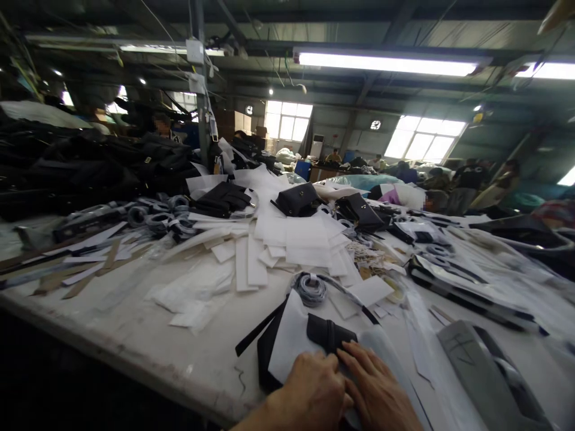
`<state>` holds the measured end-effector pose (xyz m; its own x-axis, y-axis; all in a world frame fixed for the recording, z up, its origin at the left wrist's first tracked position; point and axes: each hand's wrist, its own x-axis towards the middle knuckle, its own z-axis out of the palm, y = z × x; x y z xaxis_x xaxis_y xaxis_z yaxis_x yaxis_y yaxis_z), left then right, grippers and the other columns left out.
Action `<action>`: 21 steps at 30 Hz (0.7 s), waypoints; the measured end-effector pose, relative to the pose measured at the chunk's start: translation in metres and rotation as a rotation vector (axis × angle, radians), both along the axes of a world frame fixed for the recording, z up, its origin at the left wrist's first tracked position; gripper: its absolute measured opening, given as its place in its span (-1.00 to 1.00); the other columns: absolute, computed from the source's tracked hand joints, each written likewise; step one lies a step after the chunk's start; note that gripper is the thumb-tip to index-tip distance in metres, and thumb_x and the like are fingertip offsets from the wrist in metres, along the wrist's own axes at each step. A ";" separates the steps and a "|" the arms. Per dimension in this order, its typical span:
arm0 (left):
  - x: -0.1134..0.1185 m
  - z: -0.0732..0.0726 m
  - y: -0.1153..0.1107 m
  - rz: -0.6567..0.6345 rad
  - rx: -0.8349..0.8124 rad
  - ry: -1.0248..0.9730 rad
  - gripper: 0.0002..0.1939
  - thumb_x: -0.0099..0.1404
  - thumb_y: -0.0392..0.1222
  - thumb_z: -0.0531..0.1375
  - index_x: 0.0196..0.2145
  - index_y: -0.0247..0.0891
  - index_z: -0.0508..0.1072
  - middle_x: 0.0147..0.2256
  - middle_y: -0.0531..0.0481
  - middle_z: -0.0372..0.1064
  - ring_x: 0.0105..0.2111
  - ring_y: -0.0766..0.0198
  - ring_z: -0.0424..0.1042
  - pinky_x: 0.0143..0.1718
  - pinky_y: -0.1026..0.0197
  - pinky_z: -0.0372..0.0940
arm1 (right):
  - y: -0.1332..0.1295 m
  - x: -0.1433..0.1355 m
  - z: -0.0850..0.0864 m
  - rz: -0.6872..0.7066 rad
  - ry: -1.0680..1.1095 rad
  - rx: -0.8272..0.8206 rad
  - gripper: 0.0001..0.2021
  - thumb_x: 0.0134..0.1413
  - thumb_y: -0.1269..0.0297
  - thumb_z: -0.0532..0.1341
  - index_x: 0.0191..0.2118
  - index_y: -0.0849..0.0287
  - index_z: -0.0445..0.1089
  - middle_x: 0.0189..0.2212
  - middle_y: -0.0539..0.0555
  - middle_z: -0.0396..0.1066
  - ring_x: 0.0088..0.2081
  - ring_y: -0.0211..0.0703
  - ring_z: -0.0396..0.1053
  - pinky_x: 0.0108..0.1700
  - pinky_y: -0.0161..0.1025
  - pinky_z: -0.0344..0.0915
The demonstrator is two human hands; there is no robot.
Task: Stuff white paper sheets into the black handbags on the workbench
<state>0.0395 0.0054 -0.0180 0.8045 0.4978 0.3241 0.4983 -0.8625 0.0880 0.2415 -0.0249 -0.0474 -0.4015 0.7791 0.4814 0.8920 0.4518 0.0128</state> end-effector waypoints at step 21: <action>-0.011 -0.044 -0.008 -0.021 0.423 -0.452 -0.56 0.57 -0.15 -0.17 -0.04 -0.33 0.47 -0.16 -0.04 0.50 -0.11 0.21 0.48 0.01 0.20 0.32 | -0.024 0.003 0.028 -0.164 0.272 -0.342 -0.63 0.25 0.09 0.21 0.15 -0.05 0.44 0.21 0.09 0.36 0.22 0.12 0.31 0.32 0.22 0.11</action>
<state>0.0287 -0.0023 -0.0617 0.5495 0.2373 0.8010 0.4740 -0.8781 -0.0650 0.2448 -0.0489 -0.0190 -0.1544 0.9542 0.2564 0.9025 0.2418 -0.3565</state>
